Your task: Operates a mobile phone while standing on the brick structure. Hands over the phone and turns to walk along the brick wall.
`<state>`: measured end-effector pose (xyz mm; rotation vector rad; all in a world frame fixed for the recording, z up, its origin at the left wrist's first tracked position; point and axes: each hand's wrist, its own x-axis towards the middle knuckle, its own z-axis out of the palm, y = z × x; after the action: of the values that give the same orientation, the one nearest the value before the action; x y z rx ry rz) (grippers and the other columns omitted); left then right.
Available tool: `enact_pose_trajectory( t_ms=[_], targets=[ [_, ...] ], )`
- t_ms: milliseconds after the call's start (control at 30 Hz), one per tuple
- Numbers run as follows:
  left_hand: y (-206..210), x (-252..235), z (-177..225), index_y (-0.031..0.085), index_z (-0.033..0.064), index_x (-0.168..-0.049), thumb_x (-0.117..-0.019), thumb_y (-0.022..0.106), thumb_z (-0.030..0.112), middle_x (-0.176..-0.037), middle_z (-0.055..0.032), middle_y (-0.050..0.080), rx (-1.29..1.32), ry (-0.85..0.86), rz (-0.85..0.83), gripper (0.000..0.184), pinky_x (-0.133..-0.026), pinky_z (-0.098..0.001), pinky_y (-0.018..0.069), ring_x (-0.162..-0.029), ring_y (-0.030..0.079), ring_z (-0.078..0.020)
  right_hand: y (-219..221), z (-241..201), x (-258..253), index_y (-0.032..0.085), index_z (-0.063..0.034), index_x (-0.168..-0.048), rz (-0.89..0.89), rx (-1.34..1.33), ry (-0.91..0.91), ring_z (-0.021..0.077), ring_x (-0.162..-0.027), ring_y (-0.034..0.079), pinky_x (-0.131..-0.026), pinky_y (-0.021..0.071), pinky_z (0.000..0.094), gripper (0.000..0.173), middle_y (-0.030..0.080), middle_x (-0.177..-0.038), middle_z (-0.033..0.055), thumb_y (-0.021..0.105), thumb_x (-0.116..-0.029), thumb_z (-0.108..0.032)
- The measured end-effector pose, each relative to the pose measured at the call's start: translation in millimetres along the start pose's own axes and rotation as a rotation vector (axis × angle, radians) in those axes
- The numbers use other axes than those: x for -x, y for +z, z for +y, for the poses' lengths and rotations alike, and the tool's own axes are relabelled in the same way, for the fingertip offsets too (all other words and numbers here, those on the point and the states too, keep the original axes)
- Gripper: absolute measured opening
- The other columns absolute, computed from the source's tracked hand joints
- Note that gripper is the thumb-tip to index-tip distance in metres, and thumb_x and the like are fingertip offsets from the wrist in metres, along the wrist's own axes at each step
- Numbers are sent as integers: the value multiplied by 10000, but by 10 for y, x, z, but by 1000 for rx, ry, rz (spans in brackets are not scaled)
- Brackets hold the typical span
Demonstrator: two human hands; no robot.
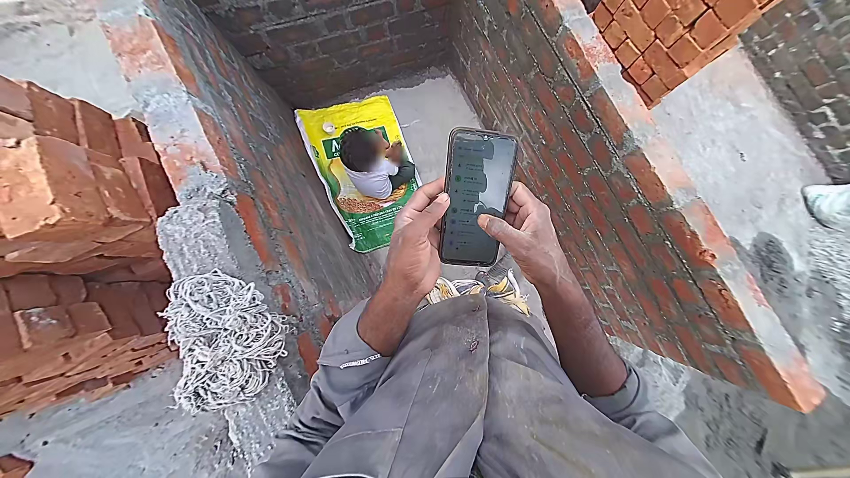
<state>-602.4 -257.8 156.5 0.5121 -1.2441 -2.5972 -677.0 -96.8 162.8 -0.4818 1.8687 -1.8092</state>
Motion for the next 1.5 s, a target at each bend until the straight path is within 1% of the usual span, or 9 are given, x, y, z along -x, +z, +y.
enact_pose_trajectory(
  t_ms=[200,300,500,700,833,1000,1100,1333,1500],
  targets=[
    [-19,19,14,618,85,-1345,-1098,420,163,-1254,-127,665,16,1,1,325,-947,-408,583,-1097,681,-215,32,8,-17,592,-91,-1243,20,-3,1,141,-846,709,-658,593,273,221,716,-1043,74,511,-1067,-198],
    [-42,19,7,624,86,-1330,-1095,425,158,-1242,-122,670,19,3,9,316,-938,-405,588,-1085,685,-211,46,11,-19,598,-91,-1232,19,-12,6,140,-836,705,-647,591,276,227,710,-1027,74,480,-1080,-212],
    [-69,18,24,624,86,-1328,-1096,425,166,-1238,-119,670,11,6,15,316,-935,-400,587,-1081,685,-207,68,9,-22,592,-91,-1246,-6,-13,-3,141,-858,707,-659,592,275,233,714,-1053,75,510,-1052,-192],
    [-78,20,46,616,83,-1343,-1100,415,166,-1235,-128,670,23,5,12,326,-940,-402,586,-1082,686,-212,78,-2,-13,555,-86,-1306,-31,-2,-7,189,-948,720,-745,621,319,368,711,-1135,97,645,-950,-111],
    [-95,16,54,607,79,-1354,-1101,408,169,-1249,-133,667,19,3,14,335,-942,-411,586,-1090,686,-223,102,-7,-20,548,-93,-1327,-24,12,13,205,-939,731,-718,630,326,425,717,-1142,100,674,-923,-57],
    [-109,8,56,610,76,-1355,-1097,419,162,-1260,-135,662,22,-2,16,332,-952,-416,581,-1101,681,-228,113,2,-42,571,-87,-1274,-11,1,7,151,-881,711,-675,598,281,242,710,-1087,81,502,-1050,-148],
    [-114,0,57,610,77,-1354,-1096,421,155,-1257,-136,664,23,0,14,329,-948,-416,583,-1097,684,-227,117,-9,-50,580,-92,-1251,-5,-12,16,143,-855,705,-650,590,277,229,704,-1059,79,462,-1072,-172],
    [-113,-8,84,614,81,-1346,-1102,408,169,-1245,-133,668,19,13,-5,331,-940,-410,588,-1087,687,-219,110,-28,-52,547,-83,-1306,-40,7,-4,180,-940,719,-738,615,310,355,712,-1131,94,624,-959,-103],
    [-93,-11,102,611,82,-1351,-1098,419,162,-1251,-130,666,14,19,2,327,-939,-404,587,-1089,685,-218,109,-40,-63,535,-85,-1323,-38,16,6,204,-956,729,-735,630,333,429,713,-1156,101,669,-916,-65]
  ],
)
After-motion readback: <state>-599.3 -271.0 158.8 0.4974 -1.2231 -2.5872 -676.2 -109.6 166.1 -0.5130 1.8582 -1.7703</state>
